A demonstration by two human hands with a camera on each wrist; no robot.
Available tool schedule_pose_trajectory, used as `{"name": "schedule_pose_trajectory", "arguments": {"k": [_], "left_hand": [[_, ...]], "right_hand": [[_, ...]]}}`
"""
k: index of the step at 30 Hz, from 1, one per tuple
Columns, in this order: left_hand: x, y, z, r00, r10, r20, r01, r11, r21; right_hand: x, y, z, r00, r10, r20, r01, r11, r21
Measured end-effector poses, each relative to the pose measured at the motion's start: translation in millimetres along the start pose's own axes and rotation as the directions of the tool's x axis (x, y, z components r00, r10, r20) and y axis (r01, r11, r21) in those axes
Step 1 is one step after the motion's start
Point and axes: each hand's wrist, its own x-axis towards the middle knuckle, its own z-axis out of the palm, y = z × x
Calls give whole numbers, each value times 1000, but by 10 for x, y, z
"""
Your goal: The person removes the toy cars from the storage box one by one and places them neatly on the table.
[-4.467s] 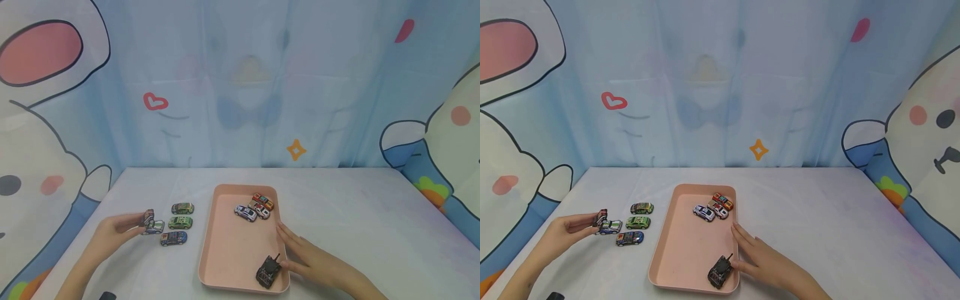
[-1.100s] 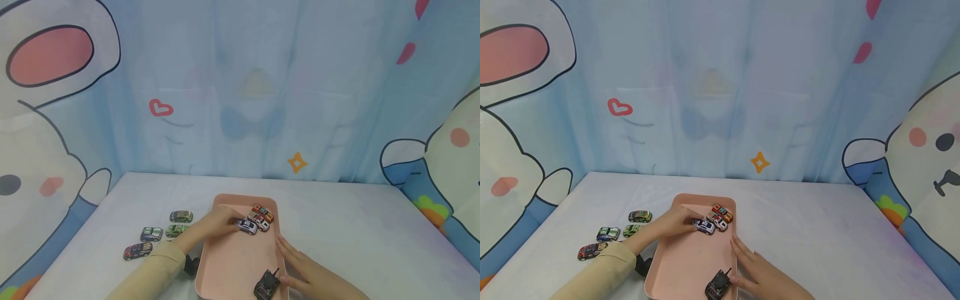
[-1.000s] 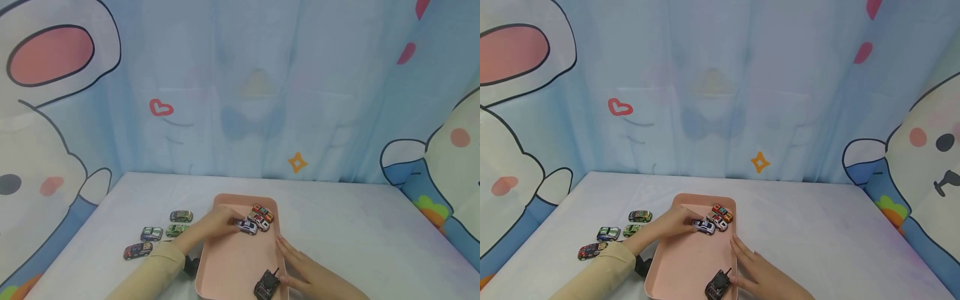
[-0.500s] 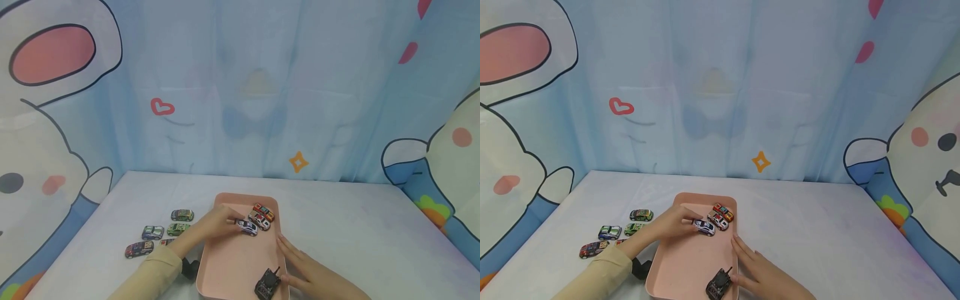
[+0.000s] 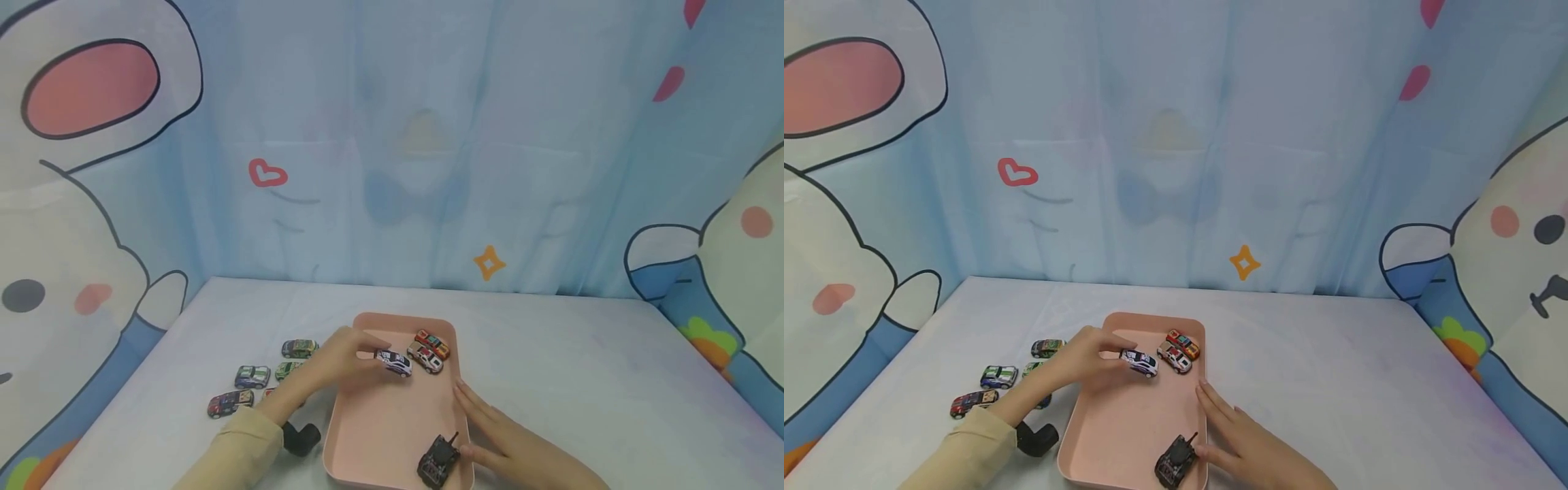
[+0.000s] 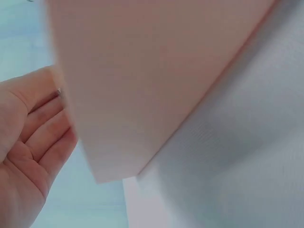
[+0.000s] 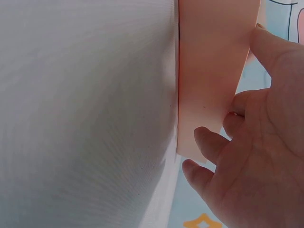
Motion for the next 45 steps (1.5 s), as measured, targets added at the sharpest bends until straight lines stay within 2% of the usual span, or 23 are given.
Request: {"name": "schedule_pose_trajectory", "arguments": {"k": [3, 10, 17, 24, 34, 39, 45], "left_hand": [[-49, 8, -71, 1000, -5, -23, 4, 1000, -28], [-248, 20, -249, 996, -72, -60, 64, 990, -122], [-487, 21, -420, 991, -83, -101, 75, 994, -80], [-802, 14, -586, 980, -161, -114, 149, 983, -108], [-1227, -75, -709, 954, -265, -144, 263, 964, -30], [-1417, -176, -737, 952, -276, -135, 274, 961, -36], [-1626, -263, -711, 940, -310, -140, 309, 951, -35]], "right_hand": [[0, 0, 4, 1000, 2, -6, -2, 1000, -5], [-11, 1, 11, 999, -21, -27, 20, 1000, -23], [-27, 9, 16, 999, -27, -44, 26, 999, -33], [-23, 3, 32, 1000, 16, -24, -17, 1000, -24], [-15, 7, 28, 999, -2, -39, 2, 1000, -12], [-16, 5, 16, 999, 1, -51, -2, 1000, -17], [-24, 14, 18, 999, -9, -45, 9, 1000, -8]]}}
